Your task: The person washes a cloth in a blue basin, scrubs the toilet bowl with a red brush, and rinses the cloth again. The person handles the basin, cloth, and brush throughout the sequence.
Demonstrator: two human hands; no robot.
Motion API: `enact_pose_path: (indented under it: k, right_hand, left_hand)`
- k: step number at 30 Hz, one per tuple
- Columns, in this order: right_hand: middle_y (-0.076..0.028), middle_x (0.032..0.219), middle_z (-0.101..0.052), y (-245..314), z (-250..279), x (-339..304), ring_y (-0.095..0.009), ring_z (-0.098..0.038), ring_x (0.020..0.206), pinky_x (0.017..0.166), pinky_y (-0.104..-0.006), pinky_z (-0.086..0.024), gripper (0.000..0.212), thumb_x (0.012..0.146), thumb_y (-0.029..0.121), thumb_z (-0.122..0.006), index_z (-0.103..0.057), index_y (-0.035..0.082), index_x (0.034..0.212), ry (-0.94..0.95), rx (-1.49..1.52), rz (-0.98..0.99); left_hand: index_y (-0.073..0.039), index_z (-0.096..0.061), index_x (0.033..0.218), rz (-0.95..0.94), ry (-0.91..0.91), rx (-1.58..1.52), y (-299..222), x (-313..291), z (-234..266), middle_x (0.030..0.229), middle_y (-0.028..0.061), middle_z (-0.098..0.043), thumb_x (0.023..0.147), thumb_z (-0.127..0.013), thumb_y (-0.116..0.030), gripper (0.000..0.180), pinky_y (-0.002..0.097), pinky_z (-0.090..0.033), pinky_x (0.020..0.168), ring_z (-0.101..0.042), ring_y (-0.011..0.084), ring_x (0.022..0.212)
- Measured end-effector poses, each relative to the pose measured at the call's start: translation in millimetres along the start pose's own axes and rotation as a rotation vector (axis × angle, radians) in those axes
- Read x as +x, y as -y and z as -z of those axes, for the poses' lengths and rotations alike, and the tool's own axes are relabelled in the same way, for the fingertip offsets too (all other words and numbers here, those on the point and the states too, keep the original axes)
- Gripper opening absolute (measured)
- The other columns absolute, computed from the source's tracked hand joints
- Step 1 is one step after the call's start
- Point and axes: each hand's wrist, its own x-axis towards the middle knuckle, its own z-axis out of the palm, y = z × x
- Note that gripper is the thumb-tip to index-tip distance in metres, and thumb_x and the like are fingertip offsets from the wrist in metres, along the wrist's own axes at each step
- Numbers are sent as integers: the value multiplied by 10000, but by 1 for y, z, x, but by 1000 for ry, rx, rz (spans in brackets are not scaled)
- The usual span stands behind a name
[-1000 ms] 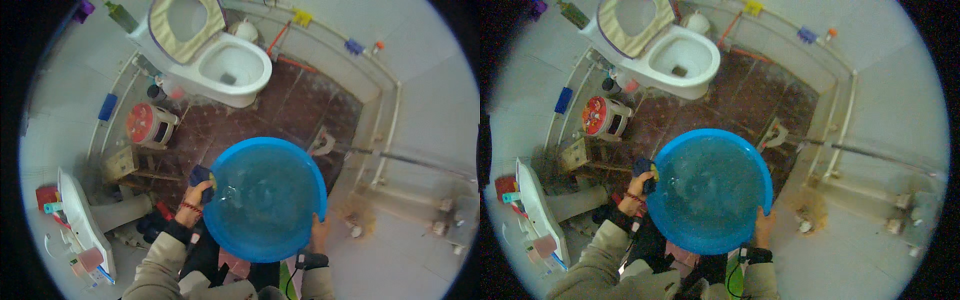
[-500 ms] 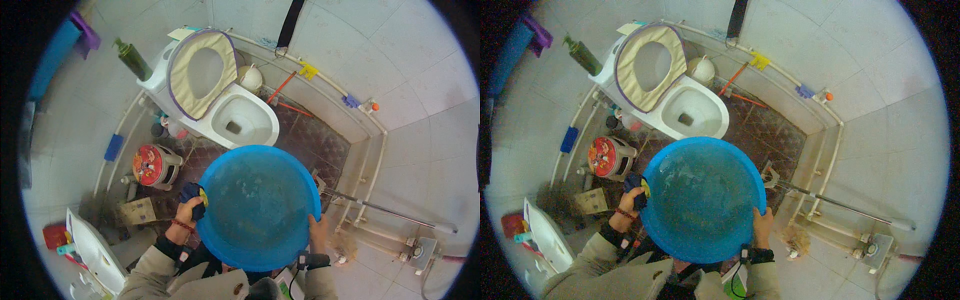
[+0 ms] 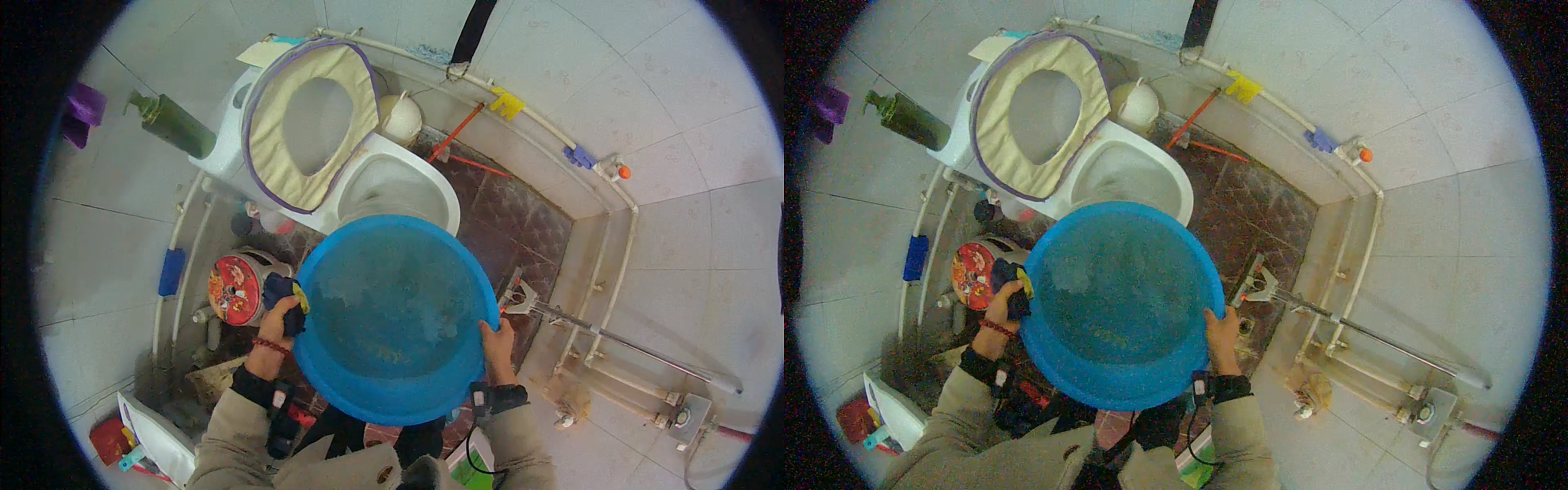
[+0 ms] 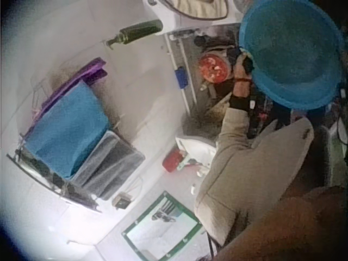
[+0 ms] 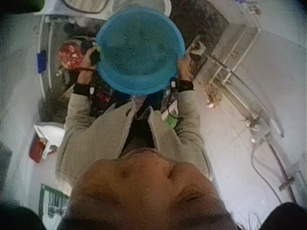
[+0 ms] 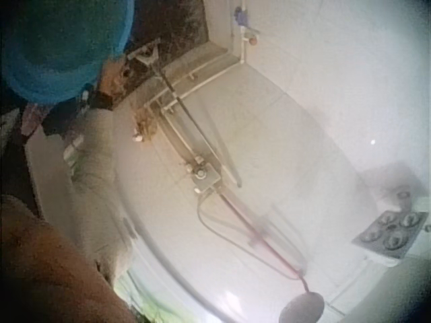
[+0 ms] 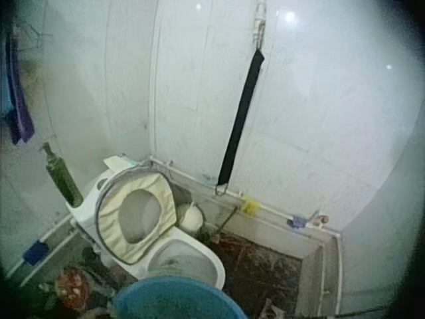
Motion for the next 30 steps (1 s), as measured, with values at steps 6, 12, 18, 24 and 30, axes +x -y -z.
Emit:
enact_pose_path:
  k: [6, 12, 18, 24, 30]
  right_hand:
    - [-118, 816, -628, 22, -4, 2, -178, -598, 704, 640, -324, -497, 278, 788, 159, -673, -576, -37, 959, 66, 44, -41]
    - [-142, 847, -639, 60, 8, 1, -201, -616, 721, 645, -330, -506, 296, 794, 158, -670, -575, -48, 983, 116, 35, -137]
    - [-163, 871, -646, 67, 20, 12, -227, -635, 734, 658, -348, -522, 341, 784, 195, -671, -581, -61, 991, 203, -170, -96]
    - [-171, 900, -650, 82, 27, 23, -236, -640, 727, 658, -353, -527, 372, 788, 192, -663, -574, -73, 1034, 256, -169, -111]
    - [-204, 938, -641, 107, 34, 36, -269, -642, 783, 698, -379, -522, 392, 796, 174, -646, -554, -87, 1074, 331, -130, -142]
  left_hand:
    - [-60, -589, 998, -1, -42, 0, -4, 5, 8, 858, 43, -623, 770, -653, -132, 248, 278, -500, 653, -605, 168, 738]
    - [-65, -600, 967, 38, -39, -11, -14, 5, 5, 854, 54, -648, 794, -620, -174, 206, 335, -528, 659, -623, 197, 722]
    - [-70, -599, 963, 73, -8, -11, -20, 9, 2, 849, 59, -652, 792, -629, -192, 213, 317, -534, 645, -628, 190, 717]
    - [-64, -596, 941, 97, -12, -35, -30, 11, -7, 819, 53, -642, 795, -627, -190, 195, 298, -526, 626, -621, 182, 700]
    - [-69, -589, 990, 135, 8, -67, -46, 15, -13, 892, 52, -637, 773, -649, -167, 245, 301, -516, 664, -619, 184, 771]
